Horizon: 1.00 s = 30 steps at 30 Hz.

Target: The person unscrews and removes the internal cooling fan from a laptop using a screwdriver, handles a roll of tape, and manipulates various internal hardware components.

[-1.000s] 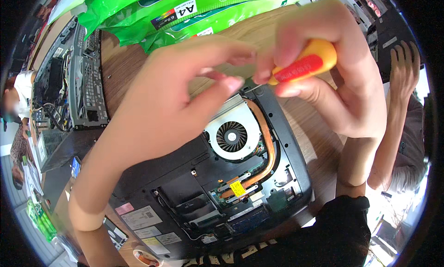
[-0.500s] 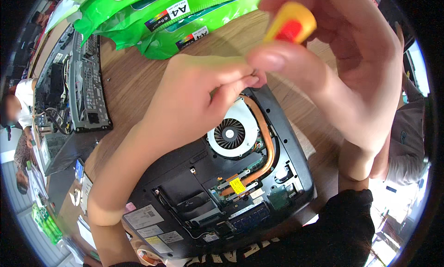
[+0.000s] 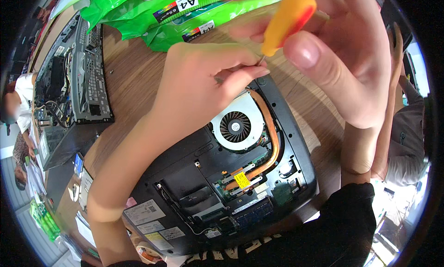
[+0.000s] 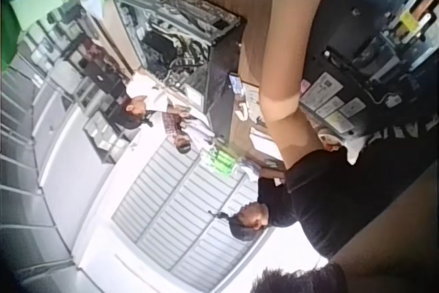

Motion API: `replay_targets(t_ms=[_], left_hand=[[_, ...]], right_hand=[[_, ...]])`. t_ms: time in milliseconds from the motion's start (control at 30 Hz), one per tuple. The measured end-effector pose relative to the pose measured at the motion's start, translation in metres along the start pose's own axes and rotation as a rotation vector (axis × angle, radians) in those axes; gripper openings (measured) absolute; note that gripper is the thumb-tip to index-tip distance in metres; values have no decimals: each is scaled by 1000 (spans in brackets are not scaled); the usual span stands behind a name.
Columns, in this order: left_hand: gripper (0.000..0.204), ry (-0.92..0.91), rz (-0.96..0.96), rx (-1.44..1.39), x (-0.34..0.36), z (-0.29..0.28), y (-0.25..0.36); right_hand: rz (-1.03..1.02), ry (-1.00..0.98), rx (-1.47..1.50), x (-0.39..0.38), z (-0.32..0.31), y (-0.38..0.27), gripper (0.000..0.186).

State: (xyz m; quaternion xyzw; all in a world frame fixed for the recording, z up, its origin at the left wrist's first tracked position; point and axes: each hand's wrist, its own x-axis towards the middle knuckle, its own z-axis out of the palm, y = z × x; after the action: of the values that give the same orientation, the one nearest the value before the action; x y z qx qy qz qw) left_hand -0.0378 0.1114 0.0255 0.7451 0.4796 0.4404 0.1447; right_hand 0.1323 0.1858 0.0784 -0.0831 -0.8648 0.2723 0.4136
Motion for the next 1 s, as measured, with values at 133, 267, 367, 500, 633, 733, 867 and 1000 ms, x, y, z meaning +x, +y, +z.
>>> replay_targets(t_ms=[133,267,367,500,633,733,867,1000], left_hand=[[16,78,-45,-61,5,14,-8],[11,-15,-172,-238,9,15,-9],[12,-82,-285,-309,9,11,-5],[17,-221,48,-69,7,2,-17],[21,-255,12,-170,8,0,-19],[16,-250,-35,-46,11,-1,-12],[20,-119,-188,-160,11,7,-16],[27,-53,-138,-179,10,9,-14]], right_hand=[[-20,70,35,4,5,8,36],[-32,134,38,5,4,10,36],[-13,150,75,5,6,13,36],[43,164,128,1,5,15,34],[67,180,188,2,6,14,33],[81,199,217,1,6,17,31],[104,240,291,1,7,20,30],[129,204,254,-6,3,15,29]])
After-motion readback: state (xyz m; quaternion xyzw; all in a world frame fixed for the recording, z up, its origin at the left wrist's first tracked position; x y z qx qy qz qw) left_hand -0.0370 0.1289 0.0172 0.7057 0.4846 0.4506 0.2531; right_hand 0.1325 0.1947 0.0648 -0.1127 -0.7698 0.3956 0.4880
